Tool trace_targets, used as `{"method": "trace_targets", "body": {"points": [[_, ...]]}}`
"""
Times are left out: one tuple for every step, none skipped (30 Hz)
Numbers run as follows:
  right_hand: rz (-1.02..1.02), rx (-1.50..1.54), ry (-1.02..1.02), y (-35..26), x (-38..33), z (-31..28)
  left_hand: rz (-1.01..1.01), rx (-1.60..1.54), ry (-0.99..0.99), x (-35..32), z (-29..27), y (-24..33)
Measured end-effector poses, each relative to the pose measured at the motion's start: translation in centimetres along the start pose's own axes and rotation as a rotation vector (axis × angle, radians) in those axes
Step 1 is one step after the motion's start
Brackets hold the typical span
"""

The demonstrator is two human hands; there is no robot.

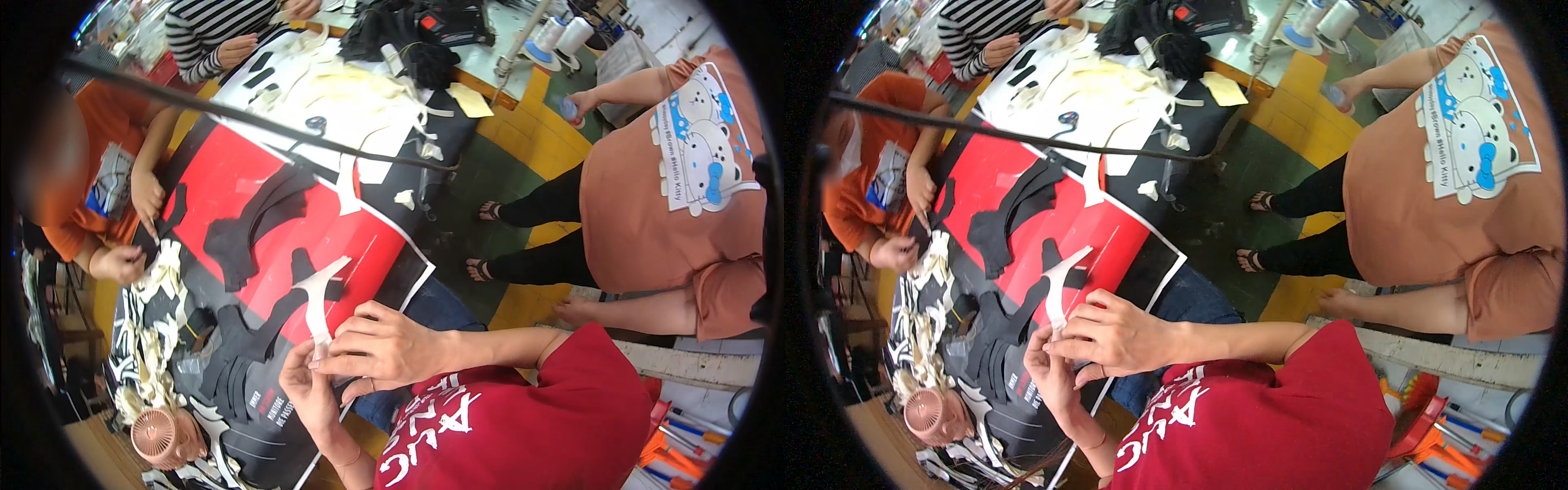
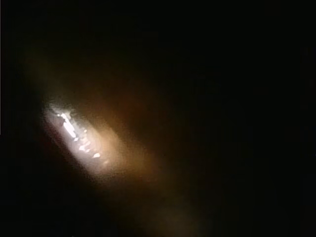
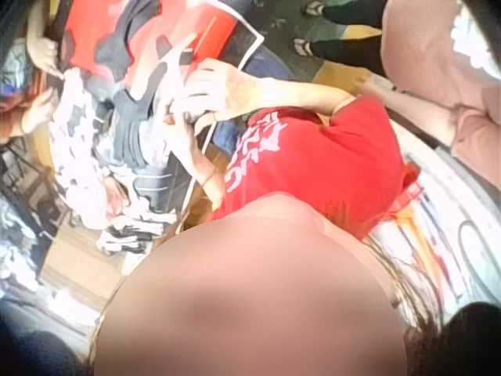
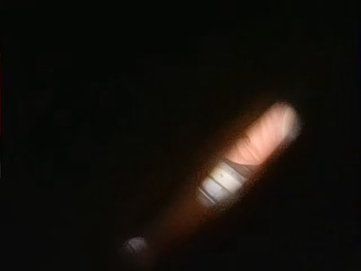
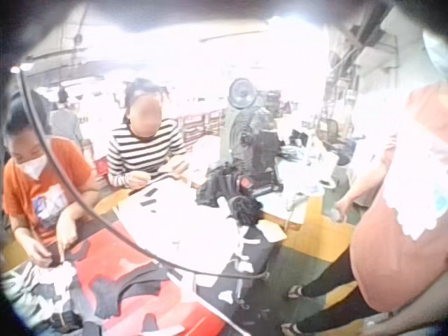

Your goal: The person repeatedly picks up small white fabric pieces and aligns them onto black fabric pieces on a red and black work surface. They smooth and adjust each piece by hand, then place it aside. Coworkers perform similar actions nearby.

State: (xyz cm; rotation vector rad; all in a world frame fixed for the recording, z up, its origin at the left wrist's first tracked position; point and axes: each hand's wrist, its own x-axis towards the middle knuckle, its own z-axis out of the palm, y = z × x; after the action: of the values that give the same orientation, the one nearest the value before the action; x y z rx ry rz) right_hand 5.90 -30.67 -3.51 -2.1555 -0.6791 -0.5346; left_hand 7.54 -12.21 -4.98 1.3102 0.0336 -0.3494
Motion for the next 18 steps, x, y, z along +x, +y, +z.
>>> {"method": "trace_targets", "body": {"points": [[0.015,-0.024,0.003,0.1,-0.2,-0.1,-0.017,-0.004,0.009,-0.2,0.1,0.2],[0.007,-0.064,0.023,0.1,-0.3,-0.3,-0.029,-0.008,-0.009,-0.3,0.1,0.5],[0.010,-0.096,0.024,0.3,-0.4,-0.5,-0.042,-0.012,-0.024,-0.5,0.3,0.9],[0.011,-0.124,0.025,0.4,-0.4,-0.6,-0.065,-0.024,-0.027,-0.6,0.5,1.3],[0.001,-0.123,0.027,0.6,-0.4,-0.6,-0.064,-0.070,-0.049,-0.8,0.7,1.8],[-0.011,-0.123,0.028,0.8,-0.3,-0.7,-0.074,-0.125,-0.062,-0.9,1.1,2.2],[-0.035,-0.125,0.056,1.0,-0.3,-0.7,-0.084,-0.181,-0.077,-1.1,1.4,2.7],[-0.039,-0.122,0.010,1.2,-0.4,-0.8,-0.095,-0.231,-0.112,-1.3,1.7,3.1],[-0.053,-0.121,-0.008,1.3,-0.5,-0.9,-0.081,-0.290,-0.205,-1.1,1.6,3.9],[-0.059,-0.109,-0.025,1.4,-0.5,-1.0,-0.042,-0.302,-0.164,-1.3,1.9,4.1],[-0.096,-0.126,-0.028,1.4,-0.5,-1.1,-0.078,-0.226,-0.097,-1.5,2.0,4.4],[-0.113,-0.149,0.003,1.4,-0.5,-1.2,-0.081,-0.159,-0.058,-1.8,2.0,4.7],[-0.131,-0.170,0.033,1.2,-0.4,-1.3,-0.071,-0.134,-0.082,-2.0,1.8,4.9],[-0.156,-0.191,0.073,1.1,-0.2,-1.4,-0.053,-0.125,-0.104,-2.2,1.5,5.1],[-0.152,-0.147,0.078,0.8,0.0,-1.7,-0.056,-0.105,-0.100,-2.4,1.3,5.2],[-0.115,-0.027,0.099,0.5,0.1,-2.1,0.006,0.028,-0.139,-2.6,0.9,5.4],[-0.079,0.093,0.118,0.1,0.2,-2.6,0.046,0.173,-0.152,-2.8,0.6,5.8],[-0.048,0.216,0.149,-0.3,0.2,-3.2,0.086,0.317,-0.163,-2.8,0.4,6.1]]}}
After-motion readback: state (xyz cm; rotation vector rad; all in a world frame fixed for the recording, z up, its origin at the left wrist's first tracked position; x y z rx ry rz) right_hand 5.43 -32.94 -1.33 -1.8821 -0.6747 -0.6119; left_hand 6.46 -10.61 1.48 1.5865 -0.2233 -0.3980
